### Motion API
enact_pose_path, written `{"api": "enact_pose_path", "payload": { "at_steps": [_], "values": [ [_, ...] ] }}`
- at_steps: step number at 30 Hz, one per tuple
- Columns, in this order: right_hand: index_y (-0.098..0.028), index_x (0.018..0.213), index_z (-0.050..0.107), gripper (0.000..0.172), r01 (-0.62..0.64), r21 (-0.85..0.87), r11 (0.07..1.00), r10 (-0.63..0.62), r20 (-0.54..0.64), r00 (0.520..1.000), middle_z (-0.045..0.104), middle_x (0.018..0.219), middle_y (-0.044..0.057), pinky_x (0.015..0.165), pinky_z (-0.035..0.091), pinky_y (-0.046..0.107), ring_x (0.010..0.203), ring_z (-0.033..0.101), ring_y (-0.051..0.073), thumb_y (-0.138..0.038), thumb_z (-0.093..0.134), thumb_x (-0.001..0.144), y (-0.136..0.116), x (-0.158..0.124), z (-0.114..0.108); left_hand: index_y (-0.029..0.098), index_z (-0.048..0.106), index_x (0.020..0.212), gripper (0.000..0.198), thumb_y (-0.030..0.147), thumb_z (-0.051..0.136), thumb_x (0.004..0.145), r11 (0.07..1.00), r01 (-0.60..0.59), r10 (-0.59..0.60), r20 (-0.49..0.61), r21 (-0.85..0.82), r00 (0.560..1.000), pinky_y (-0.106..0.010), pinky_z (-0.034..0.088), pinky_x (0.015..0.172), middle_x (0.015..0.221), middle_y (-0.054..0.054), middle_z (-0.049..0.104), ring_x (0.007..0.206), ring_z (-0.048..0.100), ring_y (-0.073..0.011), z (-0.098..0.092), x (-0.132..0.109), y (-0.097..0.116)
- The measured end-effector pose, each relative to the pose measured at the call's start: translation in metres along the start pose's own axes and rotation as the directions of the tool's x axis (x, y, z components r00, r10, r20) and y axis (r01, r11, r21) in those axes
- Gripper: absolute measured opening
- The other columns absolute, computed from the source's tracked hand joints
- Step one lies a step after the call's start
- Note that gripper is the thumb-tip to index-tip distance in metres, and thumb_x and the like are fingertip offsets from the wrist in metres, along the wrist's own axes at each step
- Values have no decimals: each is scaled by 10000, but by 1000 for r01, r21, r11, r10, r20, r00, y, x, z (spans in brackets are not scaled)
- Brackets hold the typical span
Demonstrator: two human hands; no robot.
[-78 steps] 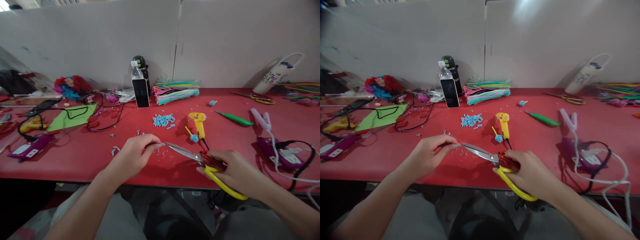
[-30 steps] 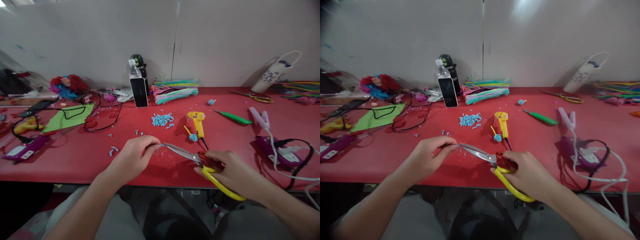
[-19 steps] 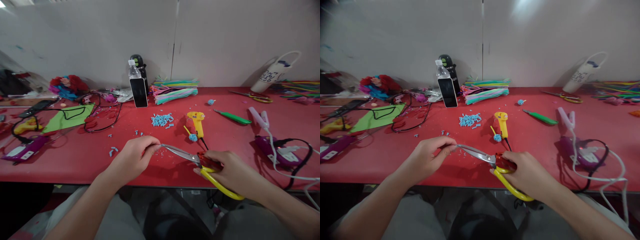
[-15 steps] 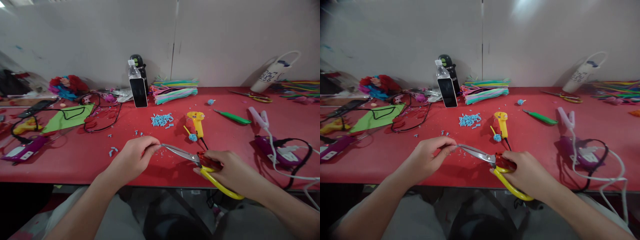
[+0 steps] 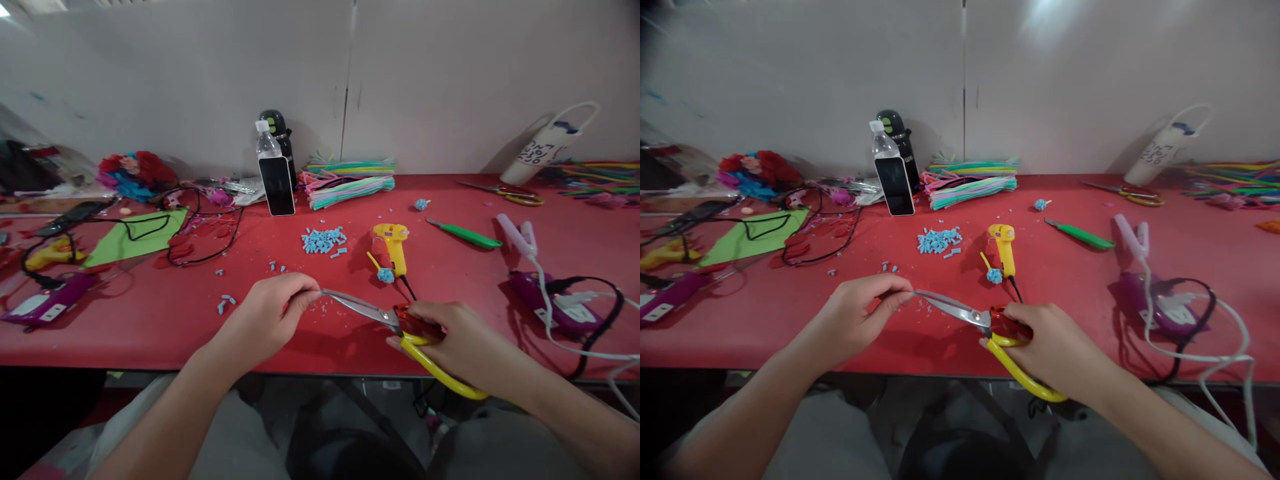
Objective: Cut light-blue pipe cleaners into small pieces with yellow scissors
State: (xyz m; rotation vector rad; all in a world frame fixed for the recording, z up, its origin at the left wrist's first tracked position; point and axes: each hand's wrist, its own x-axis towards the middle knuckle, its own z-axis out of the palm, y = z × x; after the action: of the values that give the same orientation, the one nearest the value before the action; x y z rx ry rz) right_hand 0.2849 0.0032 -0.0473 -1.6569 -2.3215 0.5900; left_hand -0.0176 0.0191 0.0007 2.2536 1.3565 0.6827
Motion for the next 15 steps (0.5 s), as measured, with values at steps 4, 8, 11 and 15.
{"api": "enact_pose_path", "payload": {
  "at_steps": [4, 8, 11, 15],
  "values": [
    [-212, 650, 463, 302, 2, 4, 1000, -2, 13, 1000, 443, 531, -57, 452, 237, 216, 488, 315, 95, -384, 679, 773, 1, 1, 1, 198, 614, 909, 161, 253, 478, 976, 1000, 6, -6, -3, -2, 1000, -220, 416, 670, 818, 10, 657, 724, 570, -107, 0, 0, 0],
    [-211, 644, 452, 353, 2, 29, 1000, -2, 0, 1000, 419, 527, -59, 453, 241, 217, 500, 290, 98, -443, 676, 790, -1, 1, -1, 196, 622, 918, 162, 264, 484, 972, 1000, 8, -8, -9, -3, 1000, -222, 428, 669, 828, -1, 670, 724, 580, -114, 0, 0, 1],
    [-213, 666, 462, 343, 2, 63, 998, -3, 8, 1000, 425, 554, -60, 462, 249, 221, 511, 289, 98, -441, 686, 791, -3, 1, -4, 197, 633, 932, 165, 262, 486, 970, 1000, 3, -3, -21, 2, 1000, -223, 435, 672, 830, -3, 676, 720, 583, -114, 0, -1, 1],
    [-214, 666, 442, 363, -14, 75, 997, 12, 32, 999, 399, 563, -63, 477, 256, 222, 530, 286, 102, -456, 680, 796, -4, 0, -5, 193, 636, 923, 176, 267, 484, 972, 1000, 6, -7, -26, -5, 1000, -222, 433, 669, 819, -2, 669, 718, 577, -111, -1, -1, 0]
  ]
}}
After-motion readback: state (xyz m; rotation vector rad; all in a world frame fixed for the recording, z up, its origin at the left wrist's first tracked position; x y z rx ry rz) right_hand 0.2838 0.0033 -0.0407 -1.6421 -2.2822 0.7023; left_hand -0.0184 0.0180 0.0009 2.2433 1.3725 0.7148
